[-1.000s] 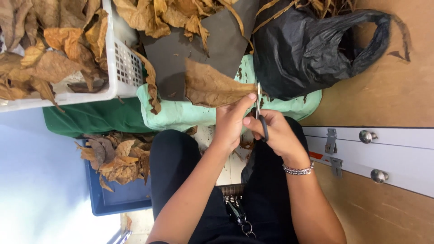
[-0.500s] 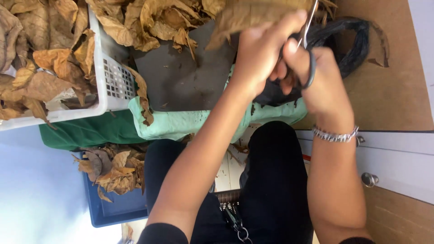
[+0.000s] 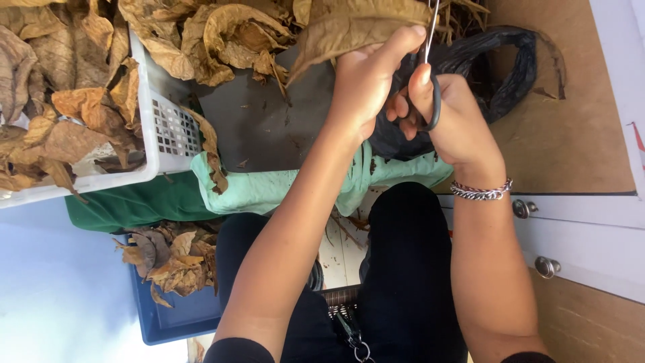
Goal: Cutting the central stems out of dried leaves using scissors.
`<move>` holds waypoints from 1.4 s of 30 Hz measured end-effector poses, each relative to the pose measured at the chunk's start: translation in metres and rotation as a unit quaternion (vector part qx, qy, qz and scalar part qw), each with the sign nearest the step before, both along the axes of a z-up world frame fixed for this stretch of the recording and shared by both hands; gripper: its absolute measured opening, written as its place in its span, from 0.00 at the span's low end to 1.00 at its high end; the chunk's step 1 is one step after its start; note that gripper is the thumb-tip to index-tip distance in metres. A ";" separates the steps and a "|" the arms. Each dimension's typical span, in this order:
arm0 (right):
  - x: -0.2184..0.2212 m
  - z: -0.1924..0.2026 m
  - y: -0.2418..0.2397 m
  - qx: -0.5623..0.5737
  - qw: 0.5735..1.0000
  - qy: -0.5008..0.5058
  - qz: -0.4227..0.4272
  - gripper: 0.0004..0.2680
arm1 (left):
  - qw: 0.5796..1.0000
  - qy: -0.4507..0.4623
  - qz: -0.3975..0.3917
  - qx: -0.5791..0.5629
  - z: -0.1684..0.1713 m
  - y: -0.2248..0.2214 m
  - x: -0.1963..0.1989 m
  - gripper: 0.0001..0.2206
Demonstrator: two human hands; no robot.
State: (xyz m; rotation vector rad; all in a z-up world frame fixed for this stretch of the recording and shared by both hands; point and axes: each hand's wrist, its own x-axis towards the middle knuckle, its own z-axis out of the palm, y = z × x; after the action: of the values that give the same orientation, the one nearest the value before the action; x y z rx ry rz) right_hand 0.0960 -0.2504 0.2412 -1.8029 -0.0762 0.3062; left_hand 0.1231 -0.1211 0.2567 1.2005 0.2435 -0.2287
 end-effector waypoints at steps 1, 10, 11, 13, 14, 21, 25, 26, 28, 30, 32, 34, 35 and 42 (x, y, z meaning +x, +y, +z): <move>0.000 0.001 0.001 0.000 1.000 -0.002 0.000 0.29 | 1.000 -0.002 0.000 0.000 0.001 0.001 -0.001 0.14; 0.007 -0.012 -0.012 0.058 0.994 -0.092 -0.019 0.25 | 0.997 -0.073 0.015 -0.033 -0.019 0.002 0.001 0.12; 0.004 -0.011 -0.011 0.039 0.995 -0.095 -0.020 0.25 | 0.995 -0.093 0.022 -0.009 -0.027 0.005 0.002 0.08; 0.001 -0.012 -0.012 0.016 0.995 -0.100 -0.021 0.25 | 0.993 -0.115 0.027 0.013 -0.034 0.013 -0.004 0.08; -0.002 -0.018 -0.010 0.085 0.993 -0.066 -0.055 0.21 | 0.994 -0.091 0.005 0.067 -0.035 0.020 -0.011 0.10; -0.058 -0.103 0.023 0.263 0.957 0.052 -0.113 0.20 | 0.979 0.046 -0.076 0.185 -0.105 0.083 -0.084 0.16; -0.104 -0.140 0.056 0.186 0.973 0.091 -0.101 0.11 | 0.959 0.135 -0.123 0.215 -0.166 0.118 -0.154 0.17; -0.112 -0.151 0.062 0.178 0.976 0.094 -0.085 0.08 | 0.964 0.126 -0.150 0.178 -0.192 0.123 -0.167 0.20; -0.119 -0.166 0.072 0.168 0.979 0.100 -0.065 0.06 | 0.968 0.121 -0.171 0.137 -0.188 0.125 -0.175 0.27; -0.117 -0.170 0.079 0.152 0.987 0.048 -0.024 0.07 | 0.956 0.091 -0.222 0.168 -0.127 0.122 -0.160 0.10; -0.115 -0.163 0.081 0.174 0.985 0.012 -0.010 0.08 | 0.967 0.084 -0.194 0.143 -0.178 0.128 -0.162 0.08; -0.111 -0.163 0.079 0.194 0.981 -0.027 -0.002 0.10 | 0.975 0.074 -0.174 0.117 -0.231 0.130 -0.160 0.06; -0.110 -0.169 0.077 0.177 0.983 -0.054 0.011 0.08 | 0.973 0.062 -0.187 0.117 -0.259 0.130 -0.160 0.15; -0.111 -0.194 0.074 0.125 0.977 -0.174 -0.019 0.07 | 0.969 0.010 -0.198 0.148 -0.217 0.128 -0.163 0.28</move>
State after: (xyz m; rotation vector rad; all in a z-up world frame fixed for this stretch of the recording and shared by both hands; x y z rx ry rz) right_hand -0.0153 -0.1760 0.0473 -1.5886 -0.3126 -0.0485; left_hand -0.0401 0.0073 0.0401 1.5404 0.0525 -0.5677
